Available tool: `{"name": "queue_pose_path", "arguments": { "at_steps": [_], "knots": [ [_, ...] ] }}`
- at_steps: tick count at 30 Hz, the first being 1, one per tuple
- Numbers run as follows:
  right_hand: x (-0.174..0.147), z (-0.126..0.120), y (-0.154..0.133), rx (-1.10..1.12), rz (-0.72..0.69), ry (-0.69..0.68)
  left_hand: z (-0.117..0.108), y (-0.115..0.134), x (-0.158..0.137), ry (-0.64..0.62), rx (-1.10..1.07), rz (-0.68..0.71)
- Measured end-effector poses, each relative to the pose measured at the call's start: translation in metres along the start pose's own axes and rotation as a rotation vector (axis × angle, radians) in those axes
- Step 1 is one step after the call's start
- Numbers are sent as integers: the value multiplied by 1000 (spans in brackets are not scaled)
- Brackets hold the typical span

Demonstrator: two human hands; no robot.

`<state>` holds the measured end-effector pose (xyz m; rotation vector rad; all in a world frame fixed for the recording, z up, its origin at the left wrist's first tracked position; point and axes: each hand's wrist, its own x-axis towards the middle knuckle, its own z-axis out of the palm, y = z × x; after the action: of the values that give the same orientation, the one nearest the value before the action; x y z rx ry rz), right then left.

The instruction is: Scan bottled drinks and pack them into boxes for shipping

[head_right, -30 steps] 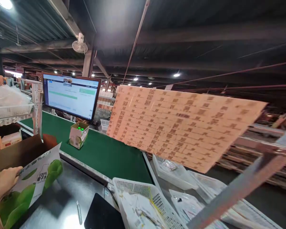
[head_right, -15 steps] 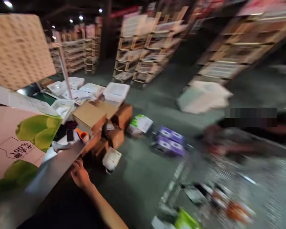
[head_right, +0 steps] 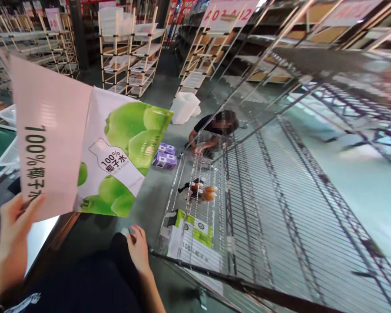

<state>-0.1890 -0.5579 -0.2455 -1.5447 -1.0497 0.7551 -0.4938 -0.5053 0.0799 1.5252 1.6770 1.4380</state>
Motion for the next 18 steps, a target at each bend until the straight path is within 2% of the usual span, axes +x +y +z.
{"name": "queue_pose_path", "arguments": {
  "at_steps": [2,4,8,10,13,15,18],
  "knots": [
    [14,-14,6,-1,-3,44,61,-9,19,-158,-104,-43],
    [27,-29,15,-11,3,54,123,-29,34,-298,-178,-85],
    [49,-71,46,-54,35,102,252,-75,45,-472,-77,-122],
    [55,-96,65,-44,66,143,316,-87,45,-513,15,-138],
    [60,-133,91,-19,154,224,402,-91,49,-547,125,-161],
    [61,-153,106,-14,220,301,449,-90,58,-557,211,-163],
    [65,-173,125,3,292,366,503,-89,84,-553,337,-141]
  ]
}}
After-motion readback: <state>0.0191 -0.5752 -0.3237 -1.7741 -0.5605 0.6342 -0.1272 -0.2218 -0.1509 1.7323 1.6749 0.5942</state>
